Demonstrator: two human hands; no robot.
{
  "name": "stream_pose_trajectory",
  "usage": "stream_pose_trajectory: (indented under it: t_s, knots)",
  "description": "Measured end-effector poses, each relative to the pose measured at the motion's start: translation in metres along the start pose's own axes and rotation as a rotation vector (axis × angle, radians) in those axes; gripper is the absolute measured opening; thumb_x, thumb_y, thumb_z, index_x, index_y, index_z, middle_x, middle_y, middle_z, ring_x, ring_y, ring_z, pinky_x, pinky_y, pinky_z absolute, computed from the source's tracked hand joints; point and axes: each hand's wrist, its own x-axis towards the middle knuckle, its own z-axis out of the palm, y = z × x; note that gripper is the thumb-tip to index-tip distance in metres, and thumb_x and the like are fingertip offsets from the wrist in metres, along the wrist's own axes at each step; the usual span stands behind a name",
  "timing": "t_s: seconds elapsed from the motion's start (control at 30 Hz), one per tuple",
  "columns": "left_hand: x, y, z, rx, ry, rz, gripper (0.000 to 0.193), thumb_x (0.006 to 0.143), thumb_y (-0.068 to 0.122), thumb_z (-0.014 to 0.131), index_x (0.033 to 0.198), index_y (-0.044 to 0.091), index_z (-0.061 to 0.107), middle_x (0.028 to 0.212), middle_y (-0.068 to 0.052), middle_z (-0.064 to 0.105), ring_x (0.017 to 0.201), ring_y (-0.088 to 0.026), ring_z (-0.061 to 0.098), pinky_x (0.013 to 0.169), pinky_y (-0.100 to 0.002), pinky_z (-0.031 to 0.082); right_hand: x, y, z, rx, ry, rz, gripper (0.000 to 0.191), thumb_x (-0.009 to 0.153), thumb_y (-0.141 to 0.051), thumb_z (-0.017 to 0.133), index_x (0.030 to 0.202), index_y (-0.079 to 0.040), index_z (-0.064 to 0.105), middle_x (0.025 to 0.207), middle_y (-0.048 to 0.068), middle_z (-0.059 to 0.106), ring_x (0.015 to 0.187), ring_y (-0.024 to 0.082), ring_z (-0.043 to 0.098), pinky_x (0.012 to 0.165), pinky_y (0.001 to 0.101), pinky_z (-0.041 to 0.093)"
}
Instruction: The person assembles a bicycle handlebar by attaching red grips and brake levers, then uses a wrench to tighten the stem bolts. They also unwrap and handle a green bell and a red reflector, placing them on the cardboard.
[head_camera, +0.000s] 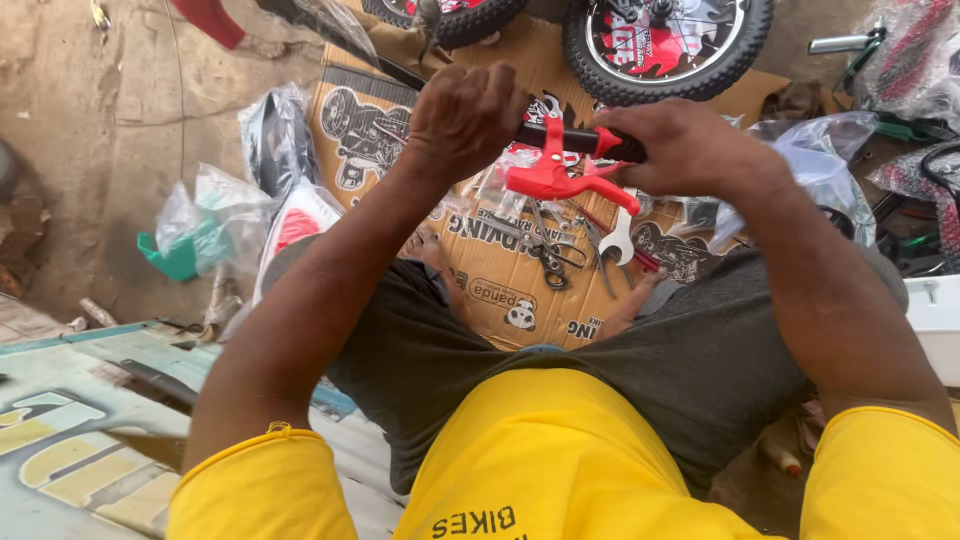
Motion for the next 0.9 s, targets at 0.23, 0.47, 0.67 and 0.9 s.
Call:
stream_pose_trajectory:
  t_s: [0.23,0.47,0.67,0.9]
  knots:
    - [-0.017,0.005,0.007,-0.175,0.026,-0.174,0.026,0.096,0.019,0.063,0.072,0.014,0.056,0.074,-0.001,0.055,0.053,-0.011,0.053,0.047,-0.033,0.041,0.017,0.085,0.026,1.088,0.303,-0.283,0.024,0.099,-0.032,0.072,0.104,-0.009,0.071,0.127,0.009,0.07,0.111,0.021,0.071,0.099,0.0359,0.06]
    - [-0.03,-0.004,0.012,-0.299,0.113,-0.286,0.015,0.092,0.022,0.064,0.08,0.014,0.059,0.079,-0.003,0.054,0.062,-0.017,0.058,0.055,-0.038,0.044,0.048,0.147,0.173,0.283,0.467,0.791,0.064,0.092,-0.049,0.069,0.131,0.0,0.054,0.11,0.031,0.065,0.103,0.05,0.062,0.088,0.0598,0.047]
    - [-0.018,-0.012,0.017,-0.292,0.125,-0.297,0.015,0.091,0.021,0.066,0.08,0.013,0.06,0.081,-0.004,0.056,0.064,-0.018,0.059,0.055,-0.038,0.044,0.036,0.08,0.268,0.174,0.346,0.917,0.073,0.08,-0.035,0.077,0.138,0.002,0.051,0.13,0.032,0.059,0.117,0.048,0.059,0.096,0.056,0.048]
    - [-0.005,-0.02,0.037,-0.346,0.096,-0.33,0.017,0.092,0.019,0.067,0.079,0.012,0.059,0.08,-0.004,0.055,0.062,-0.018,0.06,0.055,-0.038,0.045,0.05,0.091,0.241,0.409,0.401,1.17,0.048,0.089,-0.034,0.072,0.121,0.002,0.064,0.123,0.028,0.065,0.111,0.042,0.064,0.096,0.0501,0.051]
